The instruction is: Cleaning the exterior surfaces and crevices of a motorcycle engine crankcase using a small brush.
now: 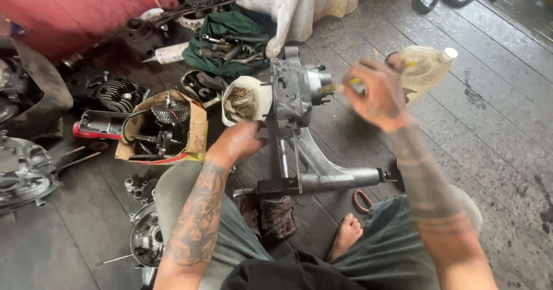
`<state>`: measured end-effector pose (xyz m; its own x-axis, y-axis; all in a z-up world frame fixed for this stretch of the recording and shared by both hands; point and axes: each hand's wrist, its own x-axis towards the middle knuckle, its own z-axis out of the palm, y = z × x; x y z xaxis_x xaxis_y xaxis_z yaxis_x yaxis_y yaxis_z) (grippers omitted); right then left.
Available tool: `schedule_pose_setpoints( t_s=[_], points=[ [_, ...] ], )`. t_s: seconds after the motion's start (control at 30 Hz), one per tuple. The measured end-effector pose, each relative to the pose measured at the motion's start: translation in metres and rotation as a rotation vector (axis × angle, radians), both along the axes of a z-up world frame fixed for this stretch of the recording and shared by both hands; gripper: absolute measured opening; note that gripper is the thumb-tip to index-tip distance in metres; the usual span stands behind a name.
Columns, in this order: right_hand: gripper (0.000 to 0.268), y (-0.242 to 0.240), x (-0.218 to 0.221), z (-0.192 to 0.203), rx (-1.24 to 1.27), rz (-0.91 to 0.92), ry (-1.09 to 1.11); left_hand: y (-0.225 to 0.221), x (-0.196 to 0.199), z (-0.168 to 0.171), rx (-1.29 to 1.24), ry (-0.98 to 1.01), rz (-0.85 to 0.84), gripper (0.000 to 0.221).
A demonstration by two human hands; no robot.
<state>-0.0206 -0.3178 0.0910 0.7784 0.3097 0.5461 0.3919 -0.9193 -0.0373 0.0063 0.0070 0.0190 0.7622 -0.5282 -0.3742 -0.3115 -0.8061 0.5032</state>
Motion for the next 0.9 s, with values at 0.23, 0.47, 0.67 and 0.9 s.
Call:
schedule_pose_setpoints(
  t_s=[0.23,0.47,0.67,0.9],
  points=[
    [0.017,0.043,-0.025,0.008,0.149,0.065,0.113,0.001,0.004,-0.021,0.011,-0.042,0.018,0.054],
    [0.013,0.05,-0.035,0.005,0.22,0.06,0.169,-0.001,0.003,-0.018,0.011,-0.04,-0.014,0.056],
    [0.012,0.043,-0.031,-0.006,0.183,0.027,0.154,-0.005,0.001,-0.01,0.031,-0.027,-0.023,0.058],
    [0.012,0.054,-0.035,-0.003,0.098,0.025,0.143,-0.005,0.001,-0.01,0.04,0.004,-0.026,0.055]
  ],
)
